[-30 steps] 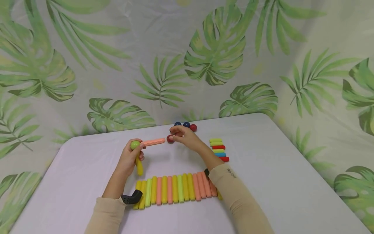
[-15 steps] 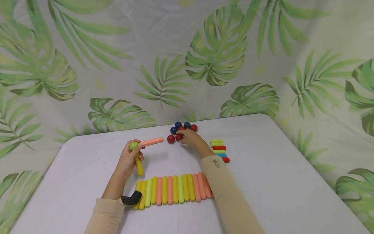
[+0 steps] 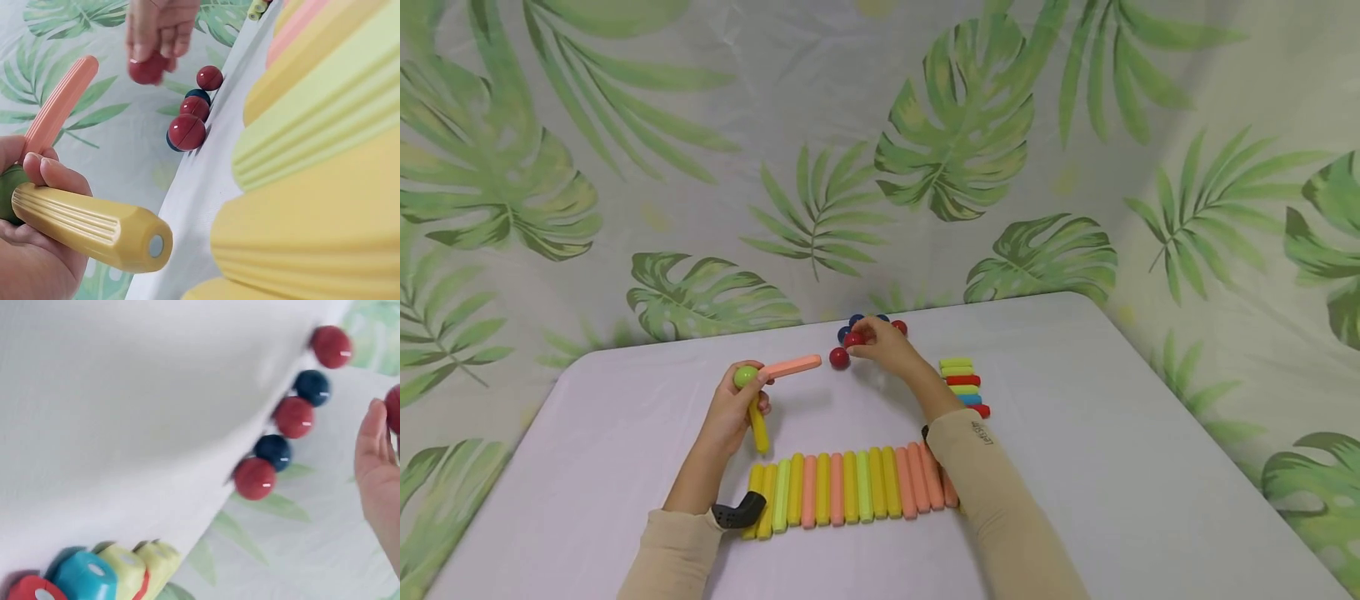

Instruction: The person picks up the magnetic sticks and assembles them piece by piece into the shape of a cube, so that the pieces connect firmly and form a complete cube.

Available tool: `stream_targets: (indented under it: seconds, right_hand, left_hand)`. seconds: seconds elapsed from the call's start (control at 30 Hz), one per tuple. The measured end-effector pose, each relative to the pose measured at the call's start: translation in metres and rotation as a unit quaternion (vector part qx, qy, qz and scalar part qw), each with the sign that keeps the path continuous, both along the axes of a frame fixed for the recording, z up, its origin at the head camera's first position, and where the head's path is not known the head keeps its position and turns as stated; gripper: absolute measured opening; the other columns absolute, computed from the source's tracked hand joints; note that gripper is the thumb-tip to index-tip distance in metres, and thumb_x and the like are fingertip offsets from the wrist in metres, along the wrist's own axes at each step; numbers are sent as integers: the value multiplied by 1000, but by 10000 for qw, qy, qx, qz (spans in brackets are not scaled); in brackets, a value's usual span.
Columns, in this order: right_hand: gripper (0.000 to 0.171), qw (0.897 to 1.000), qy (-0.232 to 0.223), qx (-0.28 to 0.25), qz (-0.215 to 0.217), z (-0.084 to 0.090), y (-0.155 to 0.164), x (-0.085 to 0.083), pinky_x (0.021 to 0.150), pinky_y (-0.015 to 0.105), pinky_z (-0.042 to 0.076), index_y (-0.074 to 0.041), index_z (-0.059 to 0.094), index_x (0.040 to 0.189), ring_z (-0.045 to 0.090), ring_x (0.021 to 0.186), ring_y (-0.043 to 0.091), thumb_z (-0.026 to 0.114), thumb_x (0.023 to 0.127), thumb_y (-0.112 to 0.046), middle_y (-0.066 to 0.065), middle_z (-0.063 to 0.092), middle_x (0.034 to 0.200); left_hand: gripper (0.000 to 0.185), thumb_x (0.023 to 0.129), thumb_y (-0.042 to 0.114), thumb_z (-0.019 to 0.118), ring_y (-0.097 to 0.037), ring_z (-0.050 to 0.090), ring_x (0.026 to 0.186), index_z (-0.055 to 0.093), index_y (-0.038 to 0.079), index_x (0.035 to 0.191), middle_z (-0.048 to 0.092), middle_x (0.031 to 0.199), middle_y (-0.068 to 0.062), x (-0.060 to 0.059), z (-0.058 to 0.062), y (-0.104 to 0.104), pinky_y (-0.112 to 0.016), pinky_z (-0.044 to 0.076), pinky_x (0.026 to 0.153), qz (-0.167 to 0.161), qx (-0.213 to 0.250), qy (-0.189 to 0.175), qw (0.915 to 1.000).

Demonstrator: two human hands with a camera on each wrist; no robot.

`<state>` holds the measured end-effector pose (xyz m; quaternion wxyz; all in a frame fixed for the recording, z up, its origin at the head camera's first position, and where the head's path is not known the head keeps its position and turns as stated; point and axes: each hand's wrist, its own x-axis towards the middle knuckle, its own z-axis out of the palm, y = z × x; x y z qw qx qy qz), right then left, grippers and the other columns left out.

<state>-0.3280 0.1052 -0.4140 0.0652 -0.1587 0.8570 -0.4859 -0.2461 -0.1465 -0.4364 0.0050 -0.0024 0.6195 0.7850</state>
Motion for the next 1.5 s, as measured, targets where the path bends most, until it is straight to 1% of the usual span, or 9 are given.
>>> stream_targets:
  seconds: [0.13,0.23,0.47,0.67,0.9,1.03,1.13,1.33,1.5]
  right_hand:
    - [37,9943,-333,-951,340,9,0,12,82,33,47,-9,54,116,55,95,25,66,83,-18,9,55,105]
    - [40,9883,-546,-1290,603,12,-1,20,84,36,45,-9,53,119,55,98,27,66,83,-20,10,53,108]
    - [36,9868,-675,-1347,587,15,-6,33,84,34,45,-9,53,117,47,105,22,64,83,-13,7,51,117]
    - [36,9831,-820,-1507,645,13,-8,35,83,35,46,-6,51,117,53,101,34,61,83,-8,11,50,118]
    - [42,9875,-368,-1321,774,23,3,42,88,35,43,-3,48,124,53,104,28,62,86,-17,13,48,121]
    - [41,9905,-80,-1159,730,35,26,61,86,36,44,-4,49,121,55,102,25,62,86,-20,12,50,118]
    - [39,9950,122,-755,637,37,50,81,83,35,46,-8,50,119,56,98,23,62,86,-26,10,51,116]
    - [42,9994,0,46,352,16,98,122,75,31,48,-7,50,118,55,93,23,63,85,-29,13,52,112]
    - [40,9959,-277,846,149,-8,114,149,66,27,47,-1,51,115,53,83,21,65,83,-18,12,52,97]
  left_hand:
    - [28,89,18,57,-11,44,51,43,7,110,57,84,-5,1,0,0,-22,43,51,48,-1,5,10000]
    - [30,89,19,58,-11,44,51,42,7,111,57,84,-5,1,1,0,-22,43,51,49,-8,11,10000]
    - [32,88,19,59,-12,44,53,41,5,111,55,80,-5,1,1,2,-22,43,53,-64,221,-42,9997]
    - [28,87,11,60,-11,45,52,43,5,108,46,72,-3,0,2,4,-21,43,52,173,658,-60,9977]
    - [20,88,4,56,-11,49,56,43,7,103,49,76,-4,1,1,3,-19,41,51,312,1120,140,9931]
    - [19,88,3,55,-12,51,59,43,8,102,50,79,-5,0,1,2,-18,40,51,271,1312,119,9909]
    - [18,88,3,56,-12,51,59,44,8,101,50,79,-5,0,1,2,-18,41,51,319,1345,109,9903]
    - [22,87,5,57,-12,50,58,43,7,104,49,80,-5,0,1,1,-19,42,51,381,1197,114,9920]
    - [24,87,5,57,-12,49,58,43,5,106,48,80,-5,0,3,1,-19,42,52,399,1143,111,9926]
